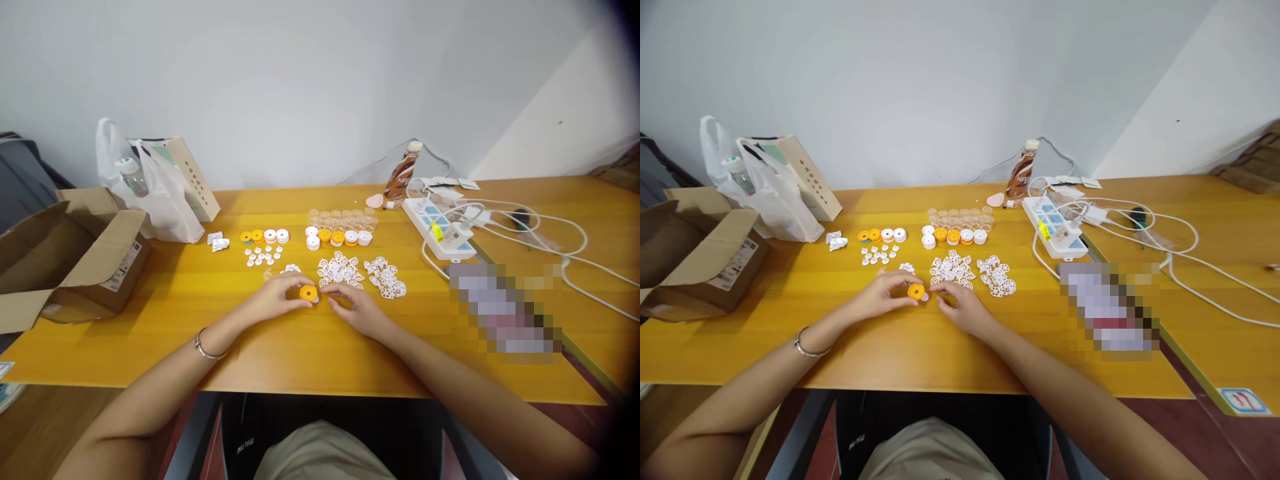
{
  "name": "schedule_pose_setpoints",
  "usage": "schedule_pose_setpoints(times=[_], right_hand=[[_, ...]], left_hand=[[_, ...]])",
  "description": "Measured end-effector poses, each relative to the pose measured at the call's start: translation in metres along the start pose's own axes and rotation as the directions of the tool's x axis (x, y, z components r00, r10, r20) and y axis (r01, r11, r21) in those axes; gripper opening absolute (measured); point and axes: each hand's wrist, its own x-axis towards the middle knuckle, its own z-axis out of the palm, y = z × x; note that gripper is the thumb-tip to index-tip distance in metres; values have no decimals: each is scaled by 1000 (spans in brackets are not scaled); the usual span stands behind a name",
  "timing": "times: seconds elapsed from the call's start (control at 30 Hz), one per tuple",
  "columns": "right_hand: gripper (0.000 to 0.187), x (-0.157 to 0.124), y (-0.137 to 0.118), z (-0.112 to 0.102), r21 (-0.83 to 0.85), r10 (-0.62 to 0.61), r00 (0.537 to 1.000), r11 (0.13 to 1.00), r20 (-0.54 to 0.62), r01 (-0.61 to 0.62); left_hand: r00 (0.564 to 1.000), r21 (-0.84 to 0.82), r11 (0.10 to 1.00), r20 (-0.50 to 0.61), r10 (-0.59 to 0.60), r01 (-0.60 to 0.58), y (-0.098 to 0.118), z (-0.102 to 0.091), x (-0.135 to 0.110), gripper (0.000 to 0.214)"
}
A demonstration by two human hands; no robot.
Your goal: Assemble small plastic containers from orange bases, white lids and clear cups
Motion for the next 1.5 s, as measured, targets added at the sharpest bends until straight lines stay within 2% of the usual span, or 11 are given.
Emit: schedule_pose_setpoints(times=[0.17, 0.4, 0.6, 0.97, 1.17, 1.3, 1.4, 1.5], right_hand=[[22, -1, 3, 1, 68, -1, 1000, 998, 9, 0], [21, -1, 4, 2, 81, 8, 1000, 997, 13, -9], [28, -3, 4, 3, 154, 30, 1000, 988, 6, -30], [28, -3, 0, 5, 156, 40, 999, 987, 4, -40], [23, -1, -2, 2, 22, -52, 998, 998, 34, 51], [21, 1, -2, 1, -101, -116, 992, 988, 39, 120], [17, 5, -2, 0, -136, -134, 990, 981, 42, 138], [9, 11, -2, -1, -153, -143, 985, 976, 95, 157]], left_hand=[[999, 7, 999, -5, 33, -33, -5, 12, 7, 28], [998, 4, 999, -37, 48, -47, 0, 14, 5, 31], [998, 29, 999, -33, 47, -46, 0, 19, 6, 33], [1000, 2, 1000, -9, 24, -24, -1, 24, 5, 27], [1000, -7, 1000, 25, 8, -8, 0, 19, 2, 35], [999, -15, 1000, 22, -27, 27, -1, 17, -1, 28], [999, -33, 998, 14, -48, 48, -4, 18, -2, 26], [999, -47, 998, 11, -50, 51, -9, 20, -3, 28]])
